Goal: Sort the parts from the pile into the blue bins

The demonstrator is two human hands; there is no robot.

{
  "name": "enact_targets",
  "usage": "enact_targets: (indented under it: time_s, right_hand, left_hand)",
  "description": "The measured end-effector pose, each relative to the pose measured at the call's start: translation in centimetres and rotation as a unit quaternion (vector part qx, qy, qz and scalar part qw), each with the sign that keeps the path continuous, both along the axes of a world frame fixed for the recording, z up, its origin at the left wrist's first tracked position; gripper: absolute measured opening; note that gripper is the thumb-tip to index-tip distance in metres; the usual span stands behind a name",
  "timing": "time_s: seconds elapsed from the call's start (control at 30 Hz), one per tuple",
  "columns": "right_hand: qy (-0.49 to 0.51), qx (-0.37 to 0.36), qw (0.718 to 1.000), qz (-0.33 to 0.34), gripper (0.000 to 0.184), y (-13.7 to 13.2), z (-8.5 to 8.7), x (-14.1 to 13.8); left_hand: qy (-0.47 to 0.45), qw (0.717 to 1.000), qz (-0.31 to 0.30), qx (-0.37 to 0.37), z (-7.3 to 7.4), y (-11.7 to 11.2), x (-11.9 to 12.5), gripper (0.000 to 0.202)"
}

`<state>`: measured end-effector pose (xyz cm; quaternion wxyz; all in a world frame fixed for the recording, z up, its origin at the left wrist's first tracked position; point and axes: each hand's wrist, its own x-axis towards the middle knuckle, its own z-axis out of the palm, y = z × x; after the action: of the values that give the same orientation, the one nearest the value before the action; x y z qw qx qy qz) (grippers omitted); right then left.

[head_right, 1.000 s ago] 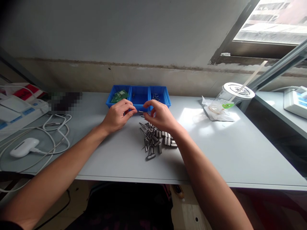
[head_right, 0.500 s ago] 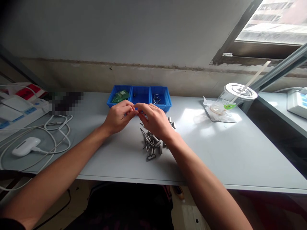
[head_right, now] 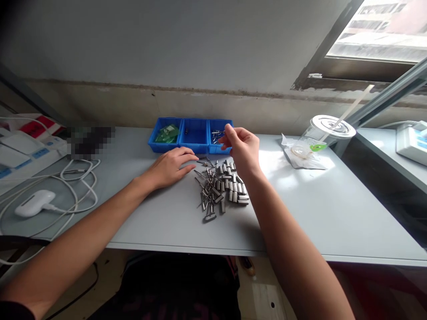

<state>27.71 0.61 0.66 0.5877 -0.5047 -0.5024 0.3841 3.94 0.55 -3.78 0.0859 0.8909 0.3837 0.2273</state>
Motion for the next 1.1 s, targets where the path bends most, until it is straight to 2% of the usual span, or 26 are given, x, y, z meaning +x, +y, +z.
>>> enact_targets:
  time_s: [0.17, 0.4, 0.63, 0.8, 0.93, 1.1]
  right_hand:
    - [0.027, -0.067, 0.997, -0.009, 0.047, 1.0, -0.7, 0.7]
    - [0.037, -0.141, 0.989, -0.019, 0.038, 0.9, -0.7, 0.8]
    - [-0.002, -0.140, 0.989, -0.038, 0.034, 1.2, -1.2, 0.6]
    - [-0.021, -0.146, 0.989, -0.031, 0.030, 1.0, -1.0, 0.4]
    - [-0.045, -0.139, 0.989, -0.026, 0.027, 0.9, -1.1, 0.5]
    - [-0.053, -0.118, 0.992, -0.008, 0.026, 1.1, -1.2, 0.5]
  left_hand:
    - [0.025, 0.999, -0.009, -0.021, 0.0, -0.1, 0.1, 0.024]
    - [0.045, 0.999, -0.017, -0.021, -0.2, 0.0, 0.2, 0.018]
    - [0.030, 0.999, -0.023, -0.001, 0.1, -0.3, 0.5, 0.027]
    - [0.024, 0.995, -0.094, -0.005, 0.8, -0.8, 0.8, 0.038]
    - [0.059, 0.993, -0.106, -0.009, 0.8, -1.1, 1.0, 0.034]
    - [0.041, 0.995, -0.093, 0.005, 0.1, -0.9, 1.1, 0.027]
